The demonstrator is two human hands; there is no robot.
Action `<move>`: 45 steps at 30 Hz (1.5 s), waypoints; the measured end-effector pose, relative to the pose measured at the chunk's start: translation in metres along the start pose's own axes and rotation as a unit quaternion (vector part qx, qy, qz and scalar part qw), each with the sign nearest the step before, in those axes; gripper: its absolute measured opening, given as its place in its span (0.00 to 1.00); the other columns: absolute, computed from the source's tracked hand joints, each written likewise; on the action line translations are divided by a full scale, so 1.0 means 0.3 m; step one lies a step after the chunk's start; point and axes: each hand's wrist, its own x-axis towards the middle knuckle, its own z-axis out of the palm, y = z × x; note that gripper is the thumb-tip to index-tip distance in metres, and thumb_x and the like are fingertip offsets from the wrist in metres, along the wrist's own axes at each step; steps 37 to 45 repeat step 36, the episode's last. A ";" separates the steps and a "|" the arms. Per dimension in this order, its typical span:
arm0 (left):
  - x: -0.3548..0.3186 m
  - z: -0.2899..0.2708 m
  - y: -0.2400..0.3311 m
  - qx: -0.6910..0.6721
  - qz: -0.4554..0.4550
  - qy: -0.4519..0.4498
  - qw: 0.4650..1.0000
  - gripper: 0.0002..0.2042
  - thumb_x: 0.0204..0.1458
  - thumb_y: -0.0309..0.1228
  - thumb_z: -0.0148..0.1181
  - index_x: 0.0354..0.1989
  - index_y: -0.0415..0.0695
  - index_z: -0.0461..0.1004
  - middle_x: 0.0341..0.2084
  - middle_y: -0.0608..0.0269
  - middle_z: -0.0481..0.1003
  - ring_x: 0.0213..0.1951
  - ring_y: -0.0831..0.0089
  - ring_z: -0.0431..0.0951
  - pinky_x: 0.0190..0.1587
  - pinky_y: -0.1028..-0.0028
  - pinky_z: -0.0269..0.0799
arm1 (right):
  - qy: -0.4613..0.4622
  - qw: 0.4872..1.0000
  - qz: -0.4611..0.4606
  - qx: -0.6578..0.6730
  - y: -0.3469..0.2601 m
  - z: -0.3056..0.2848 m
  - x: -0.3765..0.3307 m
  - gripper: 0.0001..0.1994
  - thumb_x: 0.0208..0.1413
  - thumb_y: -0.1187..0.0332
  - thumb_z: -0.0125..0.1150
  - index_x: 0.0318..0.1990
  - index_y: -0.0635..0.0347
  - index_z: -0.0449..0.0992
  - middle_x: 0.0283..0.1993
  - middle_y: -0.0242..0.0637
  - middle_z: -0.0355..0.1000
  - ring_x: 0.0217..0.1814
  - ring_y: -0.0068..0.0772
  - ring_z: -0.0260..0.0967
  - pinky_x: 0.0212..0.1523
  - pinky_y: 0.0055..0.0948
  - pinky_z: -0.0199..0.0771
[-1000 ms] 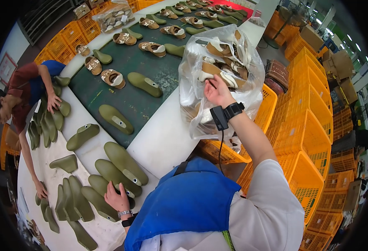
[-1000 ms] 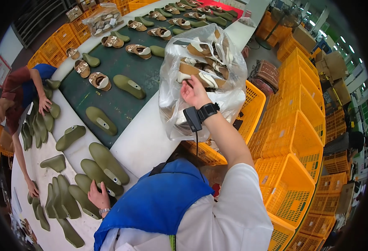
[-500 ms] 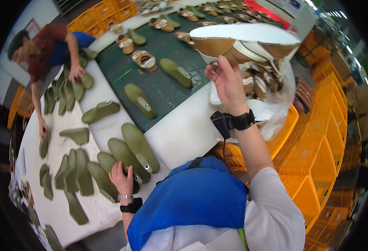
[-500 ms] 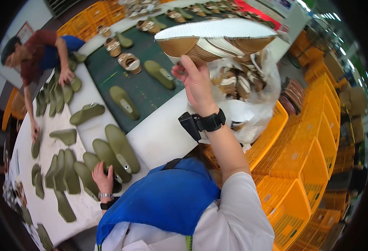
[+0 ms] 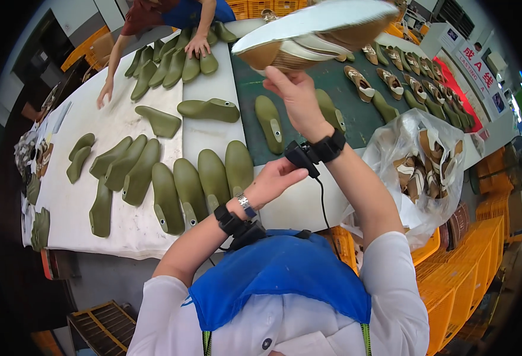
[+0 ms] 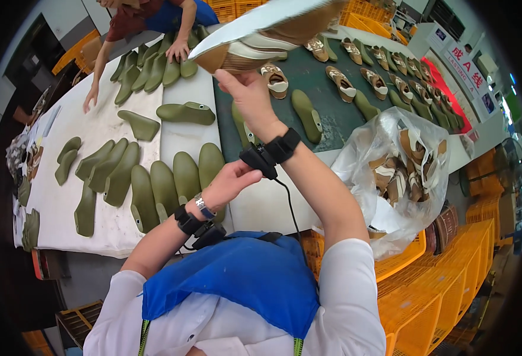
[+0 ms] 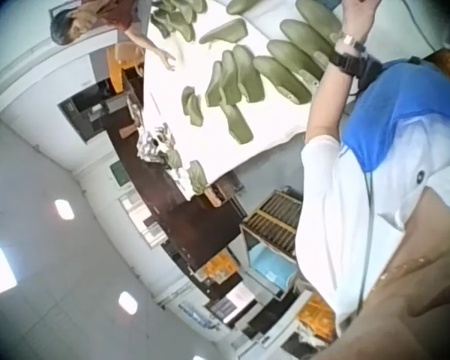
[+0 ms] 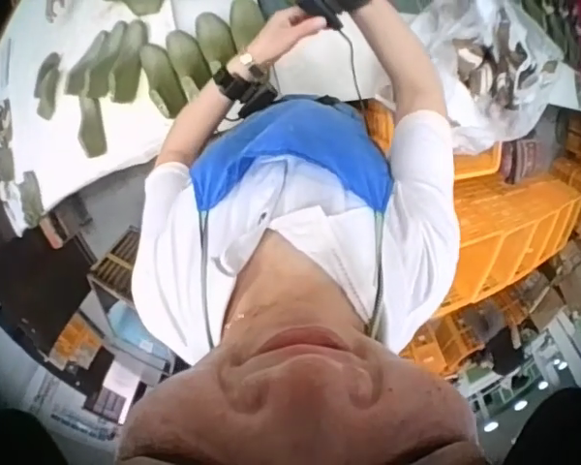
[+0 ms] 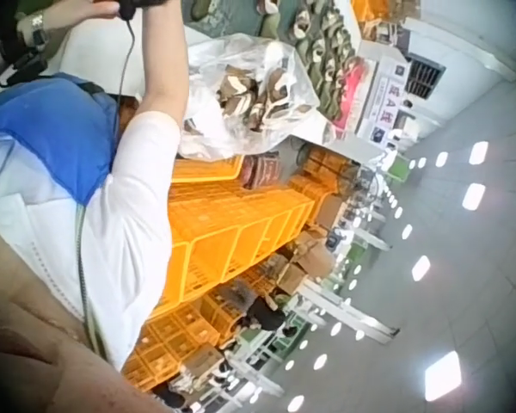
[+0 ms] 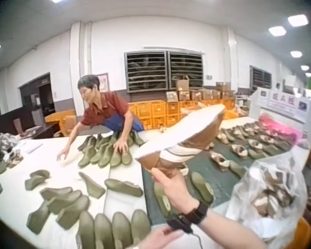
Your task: Sort shoe uppers and match them with appropriate shoe lasts on a conveyor belt in a shoe manufacturing facility.
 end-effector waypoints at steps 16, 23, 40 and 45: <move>0.009 -0.120 -0.053 -0.107 -0.051 0.156 0.981 0.38 0.51 0.49 0.57 0.64 0.43 0.47 0.55 0.58 0.63 0.54 0.73 0.64 0.55 0.67 0.61 | -0.060 0.916 -0.030 -0.396 0.087 -0.030 0.001 0.17 0.47 0.58 0.63 0.32 0.68 0.75 0.26 0.46 0.74 0.28 0.40 0.74 0.31 0.32 0.71; -0.056 -0.273 0.001 -0.133 0.147 0.205 0.958 0.32 0.54 0.42 0.55 0.63 0.43 0.50 0.58 0.57 0.59 0.57 0.68 0.62 0.58 0.68 0.59 | -0.296 0.808 -0.119 -0.496 0.021 -0.003 -0.196 0.11 0.40 0.61 0.62 0.20 0.60 0.72 0.21 0.48 0.68 0.27 0.52 0.67 0.30 0.44 0.68; -0.081 -0.204 -0.014 -0.298 0.089 0.194 0.931 0.35 0.46 0.48 0.63 0.58 0.42 0.57 0.53 0.61 0.66 0.54 0.67 0.66 0.59 0.69 0.60 | -0.416 0.813 -0.032 -0.406 -0.010 0.017 -0.324 0.20 0.48 0.59 0.61 0.47 0.58 0.70 0.49 0.54 0.65 0.53 0.47 0.63 0.53 0.34 0.63; -0.081 -0.204 -0.014 -0.298 0.089 0.194 0.931 0.35 0.46 0.48 0.63 0.58 0.42 0.57 0.53 0.61 0.66 0.54 0.67 0.66 0.59 0.69 0.60 | -0.416 0.813 -0.032 -0.406 -0.010 0.017 -0.324 0.20 0.48 0.59 0.61 0.47 0.58 0.70 0.49 0.54 0.65 0.53 0.47 0.63 0.53 0.34 0.63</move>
